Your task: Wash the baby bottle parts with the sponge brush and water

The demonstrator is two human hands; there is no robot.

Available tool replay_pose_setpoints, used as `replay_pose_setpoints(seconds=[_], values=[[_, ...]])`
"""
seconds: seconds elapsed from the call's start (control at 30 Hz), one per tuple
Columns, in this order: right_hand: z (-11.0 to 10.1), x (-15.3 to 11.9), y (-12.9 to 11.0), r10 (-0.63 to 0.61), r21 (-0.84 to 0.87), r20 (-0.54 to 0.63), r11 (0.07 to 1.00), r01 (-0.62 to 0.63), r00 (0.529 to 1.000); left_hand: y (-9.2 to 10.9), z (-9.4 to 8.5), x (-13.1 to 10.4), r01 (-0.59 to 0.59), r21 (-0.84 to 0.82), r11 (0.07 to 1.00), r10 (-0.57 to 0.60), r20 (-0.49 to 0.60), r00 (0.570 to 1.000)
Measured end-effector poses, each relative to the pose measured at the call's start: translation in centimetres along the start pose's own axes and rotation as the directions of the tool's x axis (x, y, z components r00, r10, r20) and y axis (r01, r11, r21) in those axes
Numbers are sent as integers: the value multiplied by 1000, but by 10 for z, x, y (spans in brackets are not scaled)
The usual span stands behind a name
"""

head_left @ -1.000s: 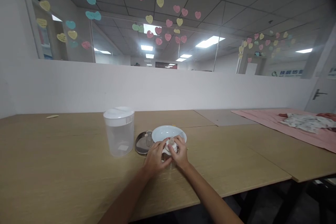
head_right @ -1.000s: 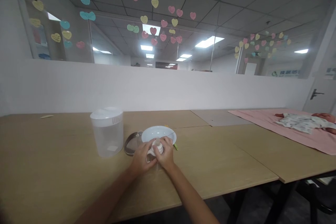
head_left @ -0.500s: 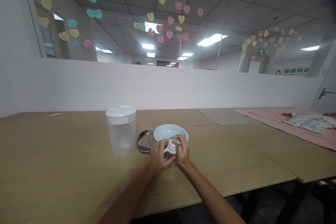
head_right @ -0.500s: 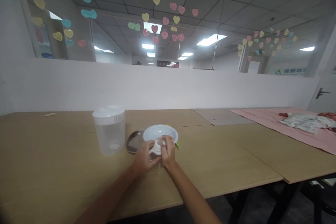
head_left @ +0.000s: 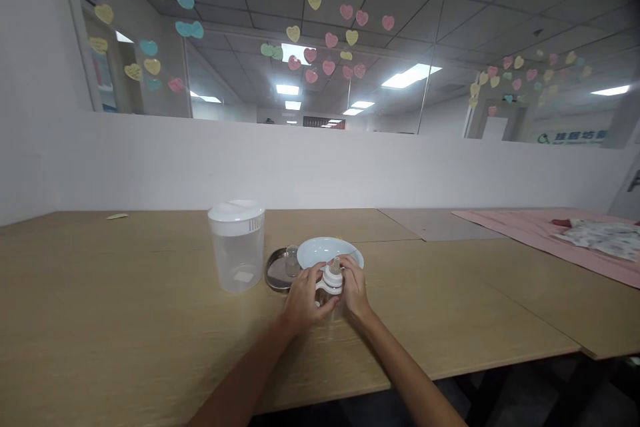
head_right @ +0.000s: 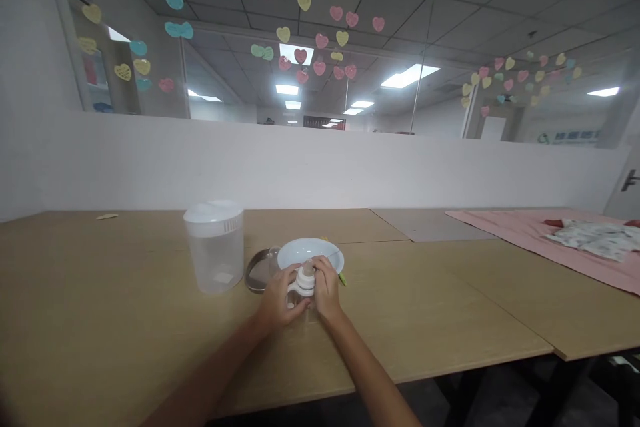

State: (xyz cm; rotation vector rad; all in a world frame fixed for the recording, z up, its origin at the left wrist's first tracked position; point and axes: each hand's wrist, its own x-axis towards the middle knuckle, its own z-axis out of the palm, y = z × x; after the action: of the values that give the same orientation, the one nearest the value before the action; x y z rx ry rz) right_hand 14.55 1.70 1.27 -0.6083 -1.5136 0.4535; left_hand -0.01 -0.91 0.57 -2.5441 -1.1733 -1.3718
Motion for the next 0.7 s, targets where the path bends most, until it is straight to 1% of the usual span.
replay_pose_setpoints(seconds=[0.13, 0.2, 0.27, 0.33, 0.47, 0.6, 0.63, 0.7], values=[[-5, 2, 2, 73, 66, 96, 995, -79, 993, 2, 1, -1, 23, -27, 999, -24, -35, 999], [-6, 2, 2, 103, 101, 120, 988, -115, 987, 2, 2, -2, 34, -26, 999, -35, -62, 997], [-5, 3, 2, 111, 106, 136, 986, -126, 985, 1, 4, -3, 37, -21, 999, -39, -76, 996], [-3, 6, 1, 89, 72, 125, 993, -98, 988, 0, 6, -4, 39, -14, 999, -40, -87, 995], [-2, 12, 1, 0, 18, 84, 1000, -2, 996, -3, 9, -3, 32, 26, 999, -29, -110, 993], [-1, 10, 1, 4, 23, 92, 1000, -6, 996, -2, 7, -1, 28, 55, 998, -22, -101, 995], [-1, 8, 1, 7, 2, 73, 1000, -7, 997, -1, 6, 0, 30, 54, 998, -25, -96, 995], [0, 2, 0, -12, -91, -26, 996, 10, 1000, 1, 5, 1, 39, 43, 998, -35, -90, 995]])
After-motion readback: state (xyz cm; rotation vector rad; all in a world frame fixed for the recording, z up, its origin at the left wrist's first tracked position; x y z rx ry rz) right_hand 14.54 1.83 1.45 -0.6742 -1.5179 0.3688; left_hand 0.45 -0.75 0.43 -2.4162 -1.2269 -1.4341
